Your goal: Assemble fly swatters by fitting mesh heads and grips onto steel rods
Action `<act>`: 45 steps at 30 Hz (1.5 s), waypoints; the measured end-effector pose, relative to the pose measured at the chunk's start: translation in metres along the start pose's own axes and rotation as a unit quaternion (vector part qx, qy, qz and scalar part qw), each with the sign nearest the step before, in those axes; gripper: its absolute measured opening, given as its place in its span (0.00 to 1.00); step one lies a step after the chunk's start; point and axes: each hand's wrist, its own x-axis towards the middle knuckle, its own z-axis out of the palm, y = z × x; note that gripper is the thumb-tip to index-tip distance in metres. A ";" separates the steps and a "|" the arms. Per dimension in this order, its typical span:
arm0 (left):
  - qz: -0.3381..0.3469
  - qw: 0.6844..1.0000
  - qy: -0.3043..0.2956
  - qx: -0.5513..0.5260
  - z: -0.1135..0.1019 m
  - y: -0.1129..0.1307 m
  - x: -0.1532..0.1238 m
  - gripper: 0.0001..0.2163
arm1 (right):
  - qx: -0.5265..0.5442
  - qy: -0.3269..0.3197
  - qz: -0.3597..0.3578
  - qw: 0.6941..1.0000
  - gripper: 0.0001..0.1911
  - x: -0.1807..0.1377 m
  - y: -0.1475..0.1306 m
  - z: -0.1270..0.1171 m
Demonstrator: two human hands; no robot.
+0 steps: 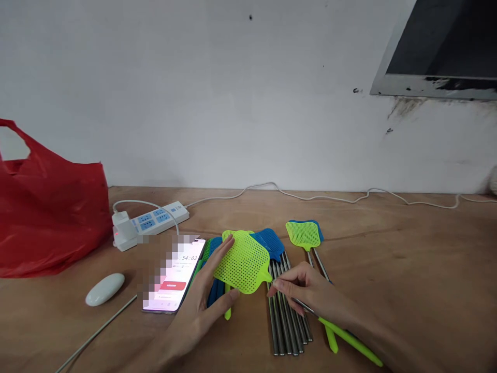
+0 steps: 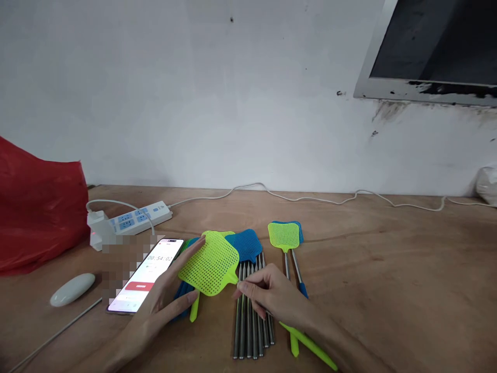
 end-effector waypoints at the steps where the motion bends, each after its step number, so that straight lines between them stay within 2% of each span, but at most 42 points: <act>1: 0.001 1.000 -0.005 -0.012 0.000 0.001 0.000 0.32 | 0.002 0.001 0.002 1.000 0.30 0.000 0.002 0.001; 6: 0.006 0.999 -0.010 -0.042 -0.002 0.004 0.001 0.32 | 0.018 -0.011 0.005 1.000 0.30 0.003 0.005 0.001; 10: -0.015 0.999 -0.010 -0.043 0.000 0.005 0.002 0.32 | 0.073 -0.004 0.021 0.997 0.25 0.004 0.001 -0.001; 12: -0.029 0.998 0.020 -0.044 0.002 0.005 0.002 0.32 | 0.126 0.024 0.049 0.991 0.23 0.004 -0.001 -0.002; 15: -0.043 0.993 0.098 -0.044 0.003 0.006 0.005 0.29 | 0.212 0.091 0.091 0.969 0.20 0.004 -0.003 -0.004; 18: -0.040 0.990 0.124 -0.051 0.004 0.007 0.008 0.23 | 0.300 0.159 0.082 0.937 0.18 0.004 -0.005 -0.007; 21: -0.052 0.992 0.099 -0.063 0.004 0.009 0.010 0.15 | 0.375 0.198 0.050 0.904 0.16 0.005 -0.005 -0.008; 23: -0.059 0.995 0.055 -0.061 0.005 0.011 0.010 0.12 | 0.409 0.216 0.039 0.886 0.15 0.006 -0.005 -0.007; 25: -0.072 0.995 -0.010 -0.068 0.008 0.014 0.008 0.13 | 0.432 0.228 0.030 0.872 0.14 0.007 -0.005 -0.005; 28: -0.108 0.989 -0.091 -0.055 0.012 0.018 0.006 0.16 | 0.436 0.234 0.019 0.869 0.14 0.008 -0.006 0.000; 31: -0.134 0.979 -0.140 -0.054 0.015 0.021 0.005 0.16 | 0.419 0.238 0.011 0.876 0.15 0.008 -0.007 0.005; 36: -0.132 0.973 -0.167 -0.084 0.019 0.022 0.004 0.16 | 0.393 0.215 -0.018 0.894 0.14 0.006 0.000 0.014; 45: -0.103 0.974 -0.189 -0.073 0.020 0.024 0.003 0.18 | 0.382 0.236 -0.082 0.890 0.14 0.007 0.005 0.025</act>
